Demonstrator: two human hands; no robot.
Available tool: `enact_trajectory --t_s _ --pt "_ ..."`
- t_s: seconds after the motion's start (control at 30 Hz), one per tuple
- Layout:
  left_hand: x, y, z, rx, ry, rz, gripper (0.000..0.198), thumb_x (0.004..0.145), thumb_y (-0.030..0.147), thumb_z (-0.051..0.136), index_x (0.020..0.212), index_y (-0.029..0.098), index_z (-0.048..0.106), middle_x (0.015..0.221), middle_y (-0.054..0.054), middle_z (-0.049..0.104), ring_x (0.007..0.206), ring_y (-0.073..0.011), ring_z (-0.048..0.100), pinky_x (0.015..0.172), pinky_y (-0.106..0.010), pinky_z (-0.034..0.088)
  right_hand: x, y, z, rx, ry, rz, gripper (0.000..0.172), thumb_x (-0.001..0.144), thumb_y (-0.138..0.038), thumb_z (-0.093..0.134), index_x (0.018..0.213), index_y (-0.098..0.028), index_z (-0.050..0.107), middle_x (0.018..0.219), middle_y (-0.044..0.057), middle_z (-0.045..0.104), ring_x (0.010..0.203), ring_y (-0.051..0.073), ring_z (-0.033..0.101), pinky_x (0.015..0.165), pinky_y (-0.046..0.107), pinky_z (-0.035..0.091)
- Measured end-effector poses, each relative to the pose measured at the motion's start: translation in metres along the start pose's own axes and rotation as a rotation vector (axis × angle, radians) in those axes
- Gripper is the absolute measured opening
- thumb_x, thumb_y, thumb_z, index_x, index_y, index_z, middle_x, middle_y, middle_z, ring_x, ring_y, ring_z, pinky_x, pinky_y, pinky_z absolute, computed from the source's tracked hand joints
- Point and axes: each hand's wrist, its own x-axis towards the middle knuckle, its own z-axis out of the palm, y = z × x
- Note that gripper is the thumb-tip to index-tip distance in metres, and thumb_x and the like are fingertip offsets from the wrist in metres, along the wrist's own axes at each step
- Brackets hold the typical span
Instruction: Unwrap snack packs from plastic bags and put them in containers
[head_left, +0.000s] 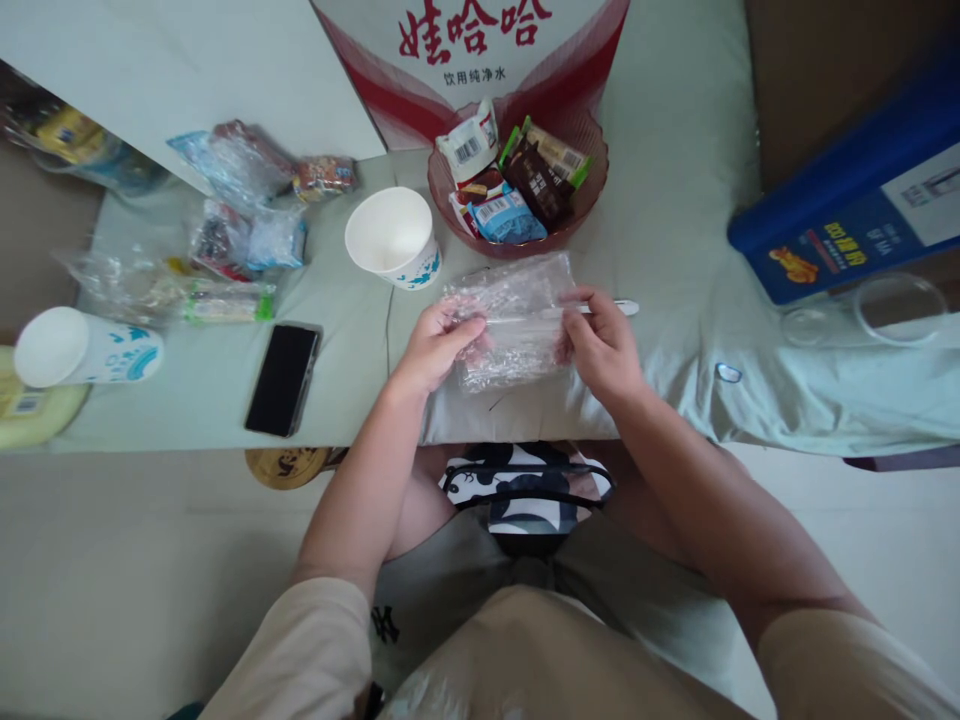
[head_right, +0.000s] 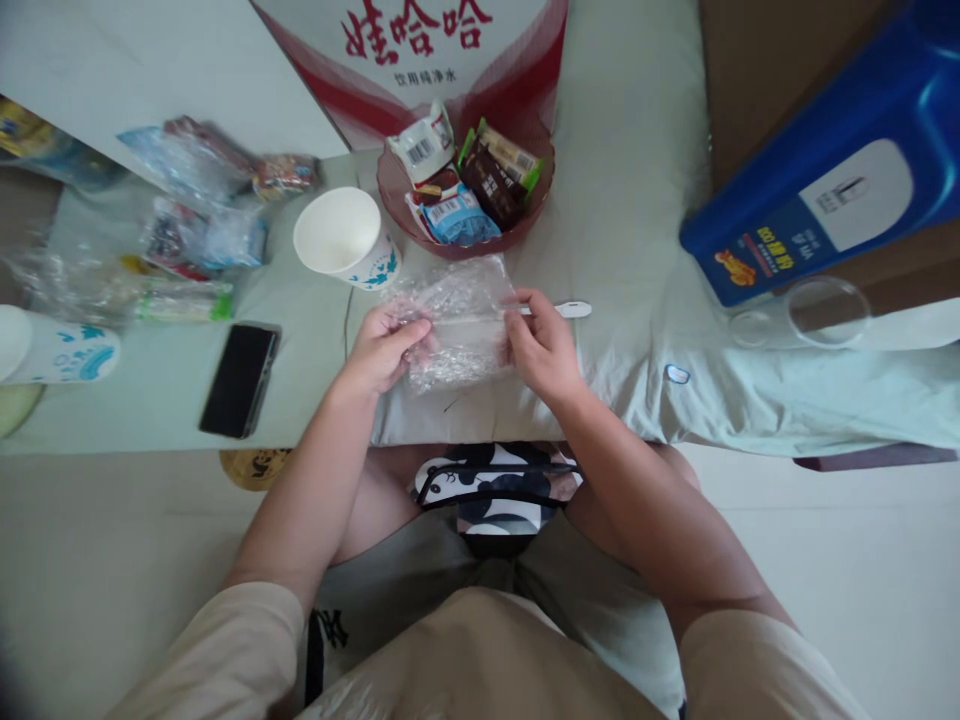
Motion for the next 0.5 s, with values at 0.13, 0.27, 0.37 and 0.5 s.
enact_trajectory --t_s 0.13,0.27,0.37,0.5 --pt "-0.0016 0.0032 -0.0013 -0.129 -0.060 0.050 0.047 0.065 0.041 0.095 0.097 0.022 0.066 0.055 0.009 0.061 0.038 -0.0072 0.053 0.035 -0.017 0.037 0.0037 0.0014 -0.0003 0.131 0.036 0.023 0.023 0.092 -0.043 0.064 0.107 -0.027 0.057 0.054 -0.011 0.052 0.043 0.010 0.046 0.045 0.024 0.035" --pt "-0.0029 0.0072 0.0004 -0.251 -0.090 0.109 0.047 0.056 0.035 0.099 0.088 0.021 0.067 0.066 0.007 0.065 0.050 -0.0064 0.060 0.047 -0.017 0.049 0.0056 0.0021 -0.0008 0.219 0.048 0.044 0.012 0.085 -0.035 0.061 0.090 -0.027 0.053 0.061 -0.007 0.047 0.050 0.010 0.045 0.046 0.024 0.035" --pt "-0.0031 0.0075 0.0001 -0.237 -0.104 0.085 0.044 0.059 0.032 0.096 0.093 0.022 0.068 0.072 0.005 0.067 0.057 -0.0091 0.065 0.052 -0.020 0.055 0.0052 0.0004 -0.0013 0.181 0.011 0.060 0.014 0.086 -0.037 0.058 0.085 -0.027 0.049 0.063 -0.006 0.040 0.050 0.010 0.041 0.046 0.024 0.035" --pt "-0.0029 0.0044 -0.0011 -0.146 -0.098 0.036 0.039 0.066 0.031 0.092 0.096 0.022 0.068 0.062 0.007 0.064 0.046 -0.0097 0.060 0.041 -0.020 0.046 0.0041 -0.0029 0.0002 0.155 0.002 0.076 0.014 0.085 -0.038 0.056 0.084 -0.027 0.048 0.063 -0.006 0.039 0.050 0.011 0.042 0.047 0.025 0.037"
